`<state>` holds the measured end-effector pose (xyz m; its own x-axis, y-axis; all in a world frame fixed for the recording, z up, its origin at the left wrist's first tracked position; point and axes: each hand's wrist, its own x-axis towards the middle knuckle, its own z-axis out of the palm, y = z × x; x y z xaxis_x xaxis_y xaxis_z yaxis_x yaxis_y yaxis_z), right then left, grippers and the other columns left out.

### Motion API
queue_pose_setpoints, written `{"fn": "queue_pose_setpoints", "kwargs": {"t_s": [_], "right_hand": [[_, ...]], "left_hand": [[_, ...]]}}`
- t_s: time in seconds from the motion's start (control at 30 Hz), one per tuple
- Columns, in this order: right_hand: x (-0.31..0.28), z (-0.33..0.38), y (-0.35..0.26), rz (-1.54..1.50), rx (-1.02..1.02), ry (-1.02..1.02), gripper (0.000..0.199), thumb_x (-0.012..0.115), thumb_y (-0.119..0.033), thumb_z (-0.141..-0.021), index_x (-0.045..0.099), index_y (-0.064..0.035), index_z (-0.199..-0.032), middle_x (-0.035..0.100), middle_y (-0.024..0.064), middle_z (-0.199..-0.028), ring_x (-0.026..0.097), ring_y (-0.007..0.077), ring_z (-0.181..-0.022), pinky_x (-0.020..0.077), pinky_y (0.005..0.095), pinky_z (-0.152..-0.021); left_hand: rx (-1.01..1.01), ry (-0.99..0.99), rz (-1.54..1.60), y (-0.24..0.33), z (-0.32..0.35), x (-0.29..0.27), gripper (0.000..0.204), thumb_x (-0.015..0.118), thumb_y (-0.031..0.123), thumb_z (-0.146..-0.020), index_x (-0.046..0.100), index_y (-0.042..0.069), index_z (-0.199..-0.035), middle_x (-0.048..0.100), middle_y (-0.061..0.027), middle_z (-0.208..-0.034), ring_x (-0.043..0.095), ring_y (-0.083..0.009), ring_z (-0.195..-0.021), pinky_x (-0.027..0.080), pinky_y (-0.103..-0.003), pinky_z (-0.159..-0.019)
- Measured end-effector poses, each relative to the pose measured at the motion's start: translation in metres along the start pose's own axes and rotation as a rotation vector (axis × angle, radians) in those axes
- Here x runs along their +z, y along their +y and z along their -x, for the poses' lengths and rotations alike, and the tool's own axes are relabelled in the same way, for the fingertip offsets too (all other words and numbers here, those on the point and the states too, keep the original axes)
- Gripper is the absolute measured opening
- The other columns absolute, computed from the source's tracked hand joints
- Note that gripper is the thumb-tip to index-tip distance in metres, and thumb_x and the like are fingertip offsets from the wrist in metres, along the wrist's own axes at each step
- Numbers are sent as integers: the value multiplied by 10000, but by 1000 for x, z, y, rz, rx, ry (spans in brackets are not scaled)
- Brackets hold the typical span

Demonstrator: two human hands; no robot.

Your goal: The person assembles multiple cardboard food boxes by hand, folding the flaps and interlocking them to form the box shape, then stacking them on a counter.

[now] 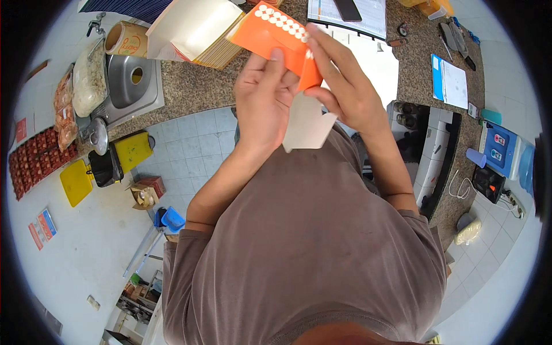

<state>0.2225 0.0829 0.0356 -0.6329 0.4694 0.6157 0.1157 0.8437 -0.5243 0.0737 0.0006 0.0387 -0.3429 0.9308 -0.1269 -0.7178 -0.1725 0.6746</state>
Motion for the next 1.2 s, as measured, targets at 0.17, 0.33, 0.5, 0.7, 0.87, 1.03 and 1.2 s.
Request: {"fn": "queue_pose_setpoints", "kwargs": {"t_s": [0.17, 0.33, 0.5, 0.7, 0.87, 1.03, 1.2], "right_hand": [[15, -7, -10, -51, 36, 63, 575, 795, -112, -852, 654, 6, -1397, 531, 216, -1556, 557, 434, -1378, 513, 489, -1114], [46, -13, -11, 37, 18, 255, 411, 833, -20, -776, 774, 7, -1181, 632, 240, -1426, 618, 440, -1309, 555, 476, -1059], [62, -21, -16, 138, 89, 420, 339, 913, -43, -700, 821, -10, -1025, 700, 229, -1281, 697, 356, -1146, 589, 413, -949], [34, -28, -71, 535, 213, 268, 537, 958, -372, -706, 771, -63, -1103, 694, 136, -1239, 678, 286, -1043, 522, 442, -974], [52, -70, -111, 684, 538, -675, 330, 841, -346, -794, 743, -60, -925, 670, 118, -1073, 666, 280, -1071, 430, 528, -1129], [65, -98, -114, 487, 441, -756, 308, 841, -321, -815, 723, -48, -894, 703, 117, -878, 705, 328, -832, 537, 471, -907], [76, -85, -112, 477, 716, -701, 251, 833, -226, -832, 716, -32, -941, 666, 208, -731, 672, 411, -677, 526, 486, -635]], "left_hand": [[52, 94, 7, 19, -4, 12, 318, 552, 166, -1128, 617, -47, -1354, 715, -63, -1125, 648, -84, -933, 527, -265, -829], [-30, -83, -95, 20, -8, -30, 360, 520, 224, -1137, 584, -50, -1361, 679, -155, -1331, 696, -224, -1179, 573, -403, -1021], [49, -263, -337, 28, -21, -43, 338, 543, 237, -1133, 683, -38, -1271, 734, -73, -1086, 694, -121, -947, 559, -306, -843], [257, -1132, -1518, 88, -78, -78, 222, 681, 174, -950, 793, 72, -1112, 783, -63, -829, 750, -219, -808, 564, -387, -806], [693, -1497, -1788, 102, -68, -84, 112, 703, 202, -845, 777, 210, -763, 748, 52, -735, 729, -141, -789, 470, -316, -897], [859, -1377, -1655, 119, -71, -108, 108, 713, 210, -854, 781, 131, -824, 756, 22, -789, 727, -167, -871, 479, -386, -1004], [1009, -896, -1254, 174, -93, -141, 281, 753, 231, -881, 747, 60, -1103, 740, -66, -1125, 691, -245, -1130, 423, -459, -1166]]}}
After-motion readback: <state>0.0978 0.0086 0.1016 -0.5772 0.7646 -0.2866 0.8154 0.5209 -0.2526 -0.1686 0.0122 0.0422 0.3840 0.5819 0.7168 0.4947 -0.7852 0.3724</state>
